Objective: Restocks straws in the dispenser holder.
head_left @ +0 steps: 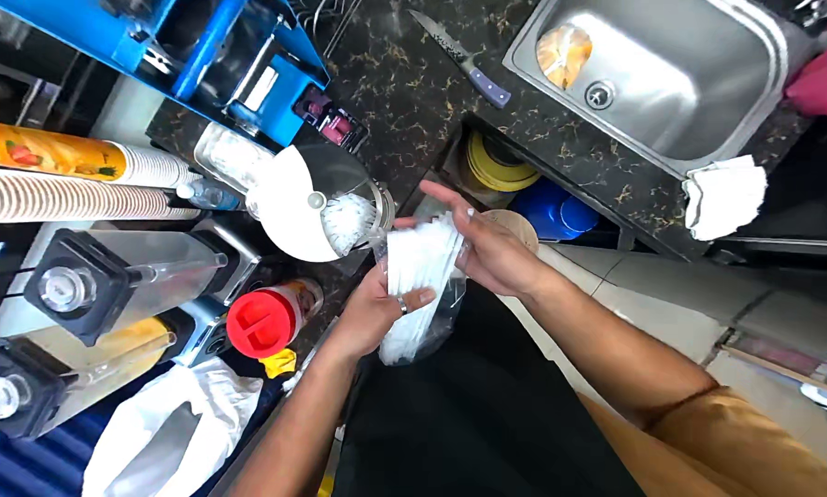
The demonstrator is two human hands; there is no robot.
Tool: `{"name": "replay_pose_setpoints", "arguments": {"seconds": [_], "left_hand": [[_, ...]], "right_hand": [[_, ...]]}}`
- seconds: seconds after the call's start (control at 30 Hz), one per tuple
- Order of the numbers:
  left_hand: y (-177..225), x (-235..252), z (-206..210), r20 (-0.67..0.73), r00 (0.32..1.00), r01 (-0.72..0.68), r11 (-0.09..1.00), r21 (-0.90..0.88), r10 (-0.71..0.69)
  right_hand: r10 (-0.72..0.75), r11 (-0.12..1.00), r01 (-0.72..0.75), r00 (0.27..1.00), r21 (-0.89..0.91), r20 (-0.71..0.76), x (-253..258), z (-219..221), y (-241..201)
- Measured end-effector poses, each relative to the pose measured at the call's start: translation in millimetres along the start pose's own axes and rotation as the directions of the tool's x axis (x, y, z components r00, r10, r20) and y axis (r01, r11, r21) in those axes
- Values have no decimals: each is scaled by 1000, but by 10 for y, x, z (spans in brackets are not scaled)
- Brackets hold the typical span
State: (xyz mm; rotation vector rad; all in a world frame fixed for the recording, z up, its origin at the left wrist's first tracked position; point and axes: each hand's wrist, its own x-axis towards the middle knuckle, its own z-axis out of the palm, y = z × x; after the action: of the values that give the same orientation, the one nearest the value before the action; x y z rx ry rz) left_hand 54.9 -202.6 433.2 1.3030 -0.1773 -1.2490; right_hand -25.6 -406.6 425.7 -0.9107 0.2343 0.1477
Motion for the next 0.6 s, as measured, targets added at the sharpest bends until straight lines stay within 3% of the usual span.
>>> {"name": "replay_pose_setpoints", "arguments": {"seconds": [0.1, 0.27, 0.4, 0.5, 0.6], "left_hand": [[-47, 12, -73, 42, 998, 37, 999, 34, -38], [-26, 35, -73, 22, 999, 40, 997, 58, -41], [-20, 27, -101, 79, 996, 37, 995, 93, -45], [-33, 39, -95, 57, 998, 17, 996, 88, -22], [-31, 61, -85, 63, 998, 21, 994, 103, -28]], "right_hand": [[40, 989, -28, 996, 148, -75, -113, -44, 153], [56, 998, -65, 950, -19, -306, -150, -2, 250], [-71, 997, 66, 947, -24, -313, -101, -58, 153], [-20, 984, 69, 959, 167, -282, -77, -53, 99], [14, 993, 26, 945, 118, -327, -48, 47, 100]]}}
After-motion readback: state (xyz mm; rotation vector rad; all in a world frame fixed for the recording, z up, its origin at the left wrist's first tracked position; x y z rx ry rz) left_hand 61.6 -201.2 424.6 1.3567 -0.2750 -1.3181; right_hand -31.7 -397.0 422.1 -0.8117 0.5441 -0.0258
